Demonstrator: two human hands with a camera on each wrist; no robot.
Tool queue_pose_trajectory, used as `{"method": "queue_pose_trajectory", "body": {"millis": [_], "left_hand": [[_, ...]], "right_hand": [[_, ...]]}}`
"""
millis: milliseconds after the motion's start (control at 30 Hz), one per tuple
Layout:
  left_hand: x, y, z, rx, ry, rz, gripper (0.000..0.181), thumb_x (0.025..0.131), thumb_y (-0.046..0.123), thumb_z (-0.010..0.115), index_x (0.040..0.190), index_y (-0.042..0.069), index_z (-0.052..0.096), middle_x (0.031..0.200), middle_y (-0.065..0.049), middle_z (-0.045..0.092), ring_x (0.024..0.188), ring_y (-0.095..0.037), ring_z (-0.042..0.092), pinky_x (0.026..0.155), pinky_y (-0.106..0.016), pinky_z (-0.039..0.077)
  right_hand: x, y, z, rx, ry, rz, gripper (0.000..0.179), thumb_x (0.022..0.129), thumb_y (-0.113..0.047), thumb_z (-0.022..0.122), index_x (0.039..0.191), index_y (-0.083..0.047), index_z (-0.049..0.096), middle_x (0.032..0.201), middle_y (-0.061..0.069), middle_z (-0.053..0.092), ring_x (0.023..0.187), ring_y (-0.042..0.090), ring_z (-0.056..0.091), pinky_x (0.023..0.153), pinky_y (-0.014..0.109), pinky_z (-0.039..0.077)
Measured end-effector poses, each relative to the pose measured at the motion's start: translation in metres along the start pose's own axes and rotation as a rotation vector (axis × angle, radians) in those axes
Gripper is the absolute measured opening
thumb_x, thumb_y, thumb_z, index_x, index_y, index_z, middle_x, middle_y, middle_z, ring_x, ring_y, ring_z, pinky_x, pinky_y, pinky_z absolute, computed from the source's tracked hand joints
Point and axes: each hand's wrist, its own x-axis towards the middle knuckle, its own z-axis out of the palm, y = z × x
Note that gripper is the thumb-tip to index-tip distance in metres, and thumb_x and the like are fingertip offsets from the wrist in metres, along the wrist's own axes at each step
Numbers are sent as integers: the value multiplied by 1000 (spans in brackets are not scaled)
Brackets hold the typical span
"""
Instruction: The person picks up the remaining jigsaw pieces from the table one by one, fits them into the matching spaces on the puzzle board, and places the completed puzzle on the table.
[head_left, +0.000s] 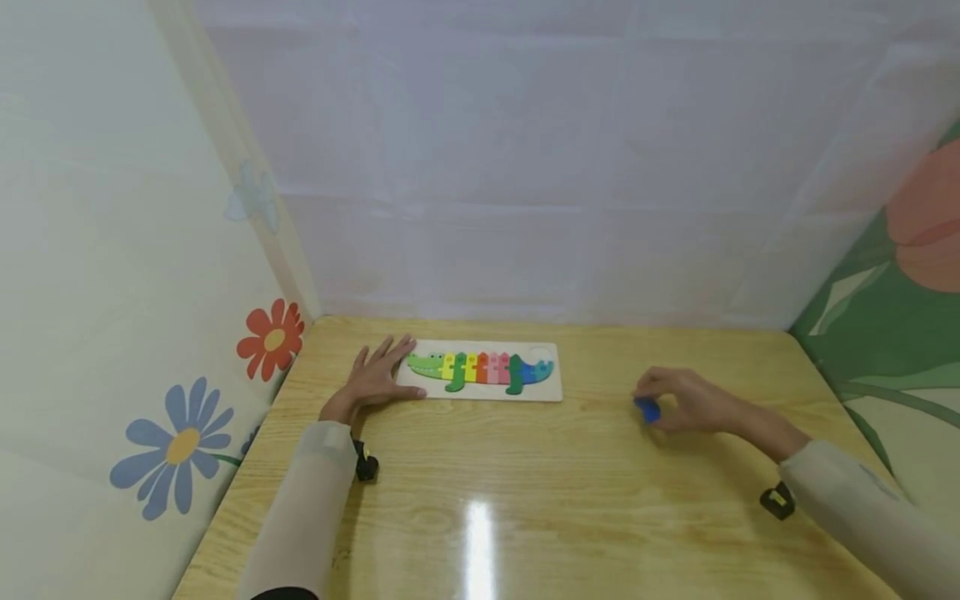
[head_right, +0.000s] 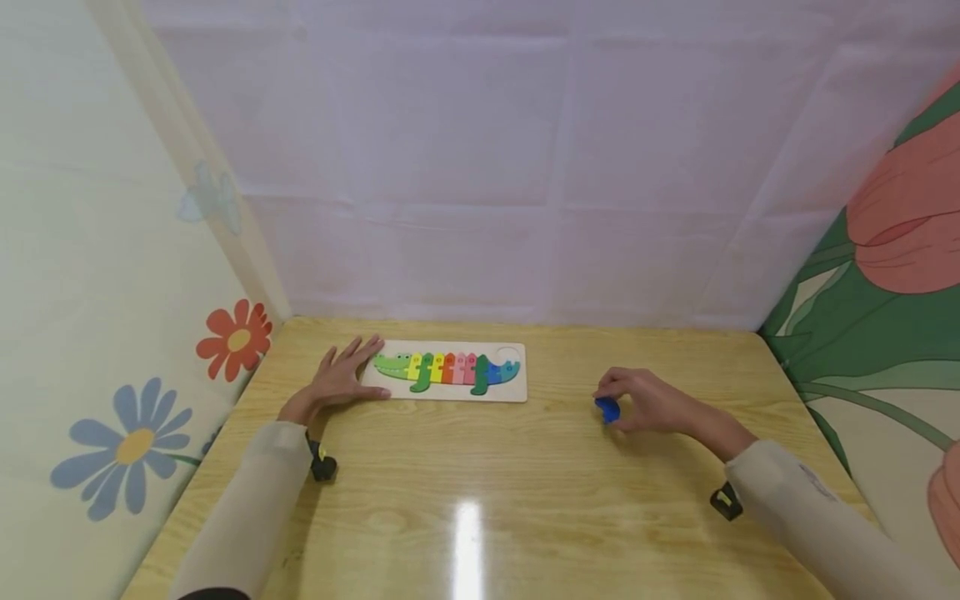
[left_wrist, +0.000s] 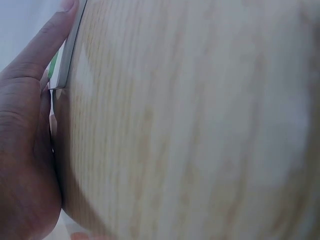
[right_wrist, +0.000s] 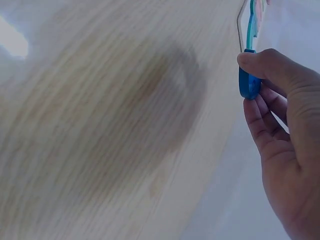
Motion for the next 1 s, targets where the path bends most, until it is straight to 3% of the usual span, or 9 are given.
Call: {"method": "queue_pose_trajectory", "body": {"millis": [200, 600, 1000], "left_hand": [[-1, 0, 0, -1, 4, 5, 114, 85, 57, 84, 170, 11, 24, 178, -12, 15, 164, -41, 4, 125, -68, -8], [0, -2, 1, 19, 8, 19, 115, 85, 59, 83, 170, 11, 23, 178, -12, 15, 163, -41, 5, 125, -68, -7], [0, -4, 2, 6, 12, 26, 118, 82, 63, 83, 171, 12, 22, 178, -11, 15, 163, -41, 5, 125, -69, -7]], "right_hand": [[12, 3, 0, -5, 47, -41, 43, 72, 5, 91, 113, 7, 78, 106, 7, 70, 91, 21, 71, 78, 38, 63], [37, 11, -4, -91, 86, -39, 43, 72, 3, 90, 114, 7, 78, 106, 11, 71, 92, 26, 72, 79, 44, 63], [61, 13, -9, -52, 51, 57, 44, 75, 3, 90, 118, 6, 77, 112, 13, 72, 99, 30, 71, 87, 49, 61]]}}
